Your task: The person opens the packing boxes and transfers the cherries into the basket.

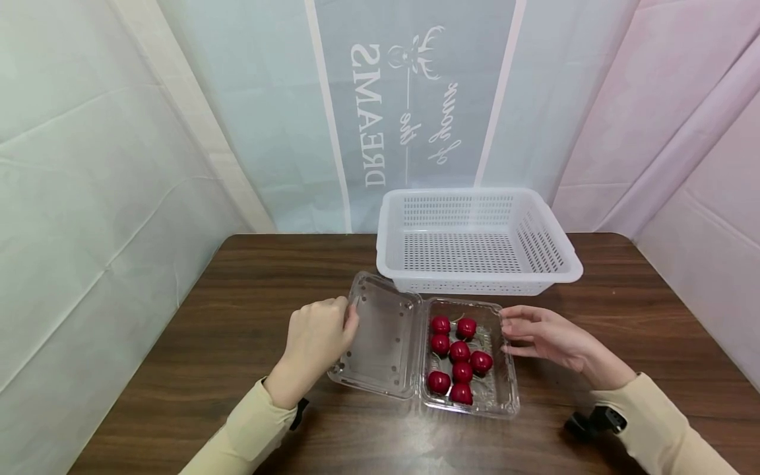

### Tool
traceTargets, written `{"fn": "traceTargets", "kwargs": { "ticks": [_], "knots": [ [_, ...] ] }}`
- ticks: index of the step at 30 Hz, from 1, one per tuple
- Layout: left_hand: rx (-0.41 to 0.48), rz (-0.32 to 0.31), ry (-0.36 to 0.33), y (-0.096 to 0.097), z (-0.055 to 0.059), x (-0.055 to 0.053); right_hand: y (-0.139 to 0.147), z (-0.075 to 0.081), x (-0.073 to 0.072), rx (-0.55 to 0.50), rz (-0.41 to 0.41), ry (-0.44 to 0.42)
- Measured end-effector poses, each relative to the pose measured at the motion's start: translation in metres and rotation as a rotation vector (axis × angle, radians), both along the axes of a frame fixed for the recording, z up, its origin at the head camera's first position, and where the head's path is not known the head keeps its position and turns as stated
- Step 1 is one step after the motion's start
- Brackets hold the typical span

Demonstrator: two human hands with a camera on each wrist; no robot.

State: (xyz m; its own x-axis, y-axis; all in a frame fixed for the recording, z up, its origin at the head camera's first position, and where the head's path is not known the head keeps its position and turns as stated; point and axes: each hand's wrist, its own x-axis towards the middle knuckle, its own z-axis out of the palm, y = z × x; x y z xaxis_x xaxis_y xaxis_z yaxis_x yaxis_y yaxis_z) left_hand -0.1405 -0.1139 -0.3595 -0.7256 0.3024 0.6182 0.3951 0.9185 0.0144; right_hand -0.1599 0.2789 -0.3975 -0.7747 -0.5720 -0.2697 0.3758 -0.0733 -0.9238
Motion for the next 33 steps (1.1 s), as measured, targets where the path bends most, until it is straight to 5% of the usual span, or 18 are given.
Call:
{"fn": "traceTargets", "kwargs": {
  "ticks": [16,33],
  "knots": [
    [-0.067,0.049,-0.168,-0.001,-0.009,-0.010,-0.002,-0.001,-0.006,0.043,-0.092,-0.021],
    [-0.161,0.121,-0.455,0.004,-0.022,-0.026,-0.003,-0.005,-0.011,0.079,-0.150,-0.039]
  ]
}}
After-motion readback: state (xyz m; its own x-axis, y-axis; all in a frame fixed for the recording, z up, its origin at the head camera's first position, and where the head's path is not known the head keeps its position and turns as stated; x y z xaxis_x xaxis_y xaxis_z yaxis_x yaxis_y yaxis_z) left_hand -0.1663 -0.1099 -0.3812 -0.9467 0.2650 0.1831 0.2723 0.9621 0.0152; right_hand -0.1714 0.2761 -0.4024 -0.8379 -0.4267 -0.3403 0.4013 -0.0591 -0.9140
